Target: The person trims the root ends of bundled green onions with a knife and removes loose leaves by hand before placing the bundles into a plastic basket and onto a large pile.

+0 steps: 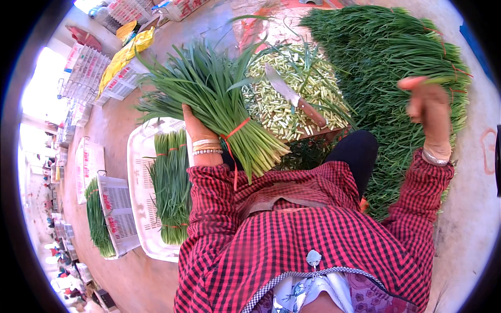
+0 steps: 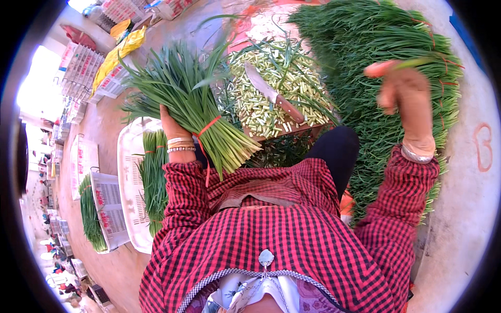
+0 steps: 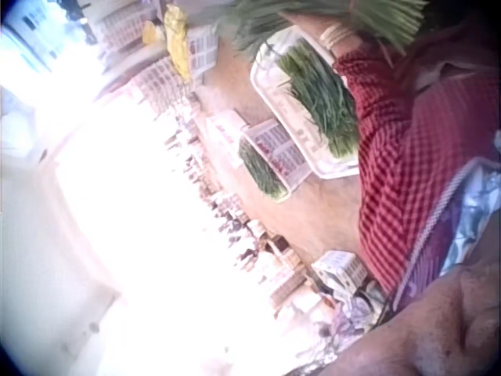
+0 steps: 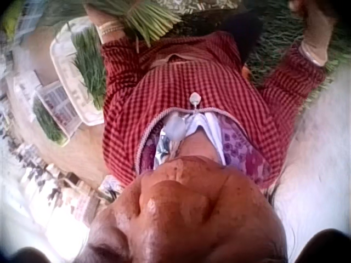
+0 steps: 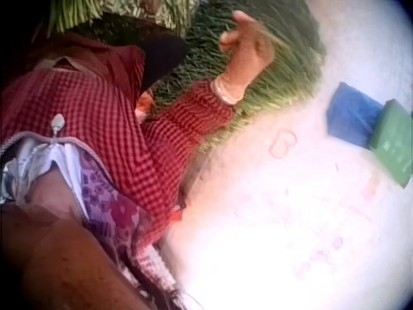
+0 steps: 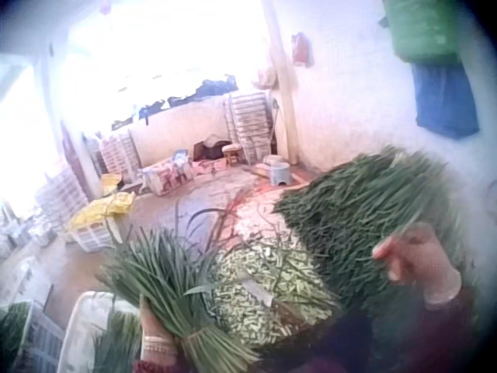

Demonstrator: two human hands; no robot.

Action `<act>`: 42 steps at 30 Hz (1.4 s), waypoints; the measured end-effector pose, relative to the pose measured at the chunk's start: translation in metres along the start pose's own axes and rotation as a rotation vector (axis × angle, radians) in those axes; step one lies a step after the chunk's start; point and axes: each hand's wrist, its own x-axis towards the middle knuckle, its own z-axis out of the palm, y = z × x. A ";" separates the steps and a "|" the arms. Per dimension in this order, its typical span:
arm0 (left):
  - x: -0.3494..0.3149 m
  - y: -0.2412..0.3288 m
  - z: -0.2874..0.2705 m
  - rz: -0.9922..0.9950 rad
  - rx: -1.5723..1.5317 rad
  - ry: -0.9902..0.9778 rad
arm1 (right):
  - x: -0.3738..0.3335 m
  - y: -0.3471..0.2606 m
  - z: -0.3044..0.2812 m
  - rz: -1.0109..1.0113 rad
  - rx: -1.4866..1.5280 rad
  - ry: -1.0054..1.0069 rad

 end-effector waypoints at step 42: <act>-0.019 -0.017 0.017 0.049 0.185 -0.051 | 0.035 0.022 0.063 0.163 -0.083 -0.024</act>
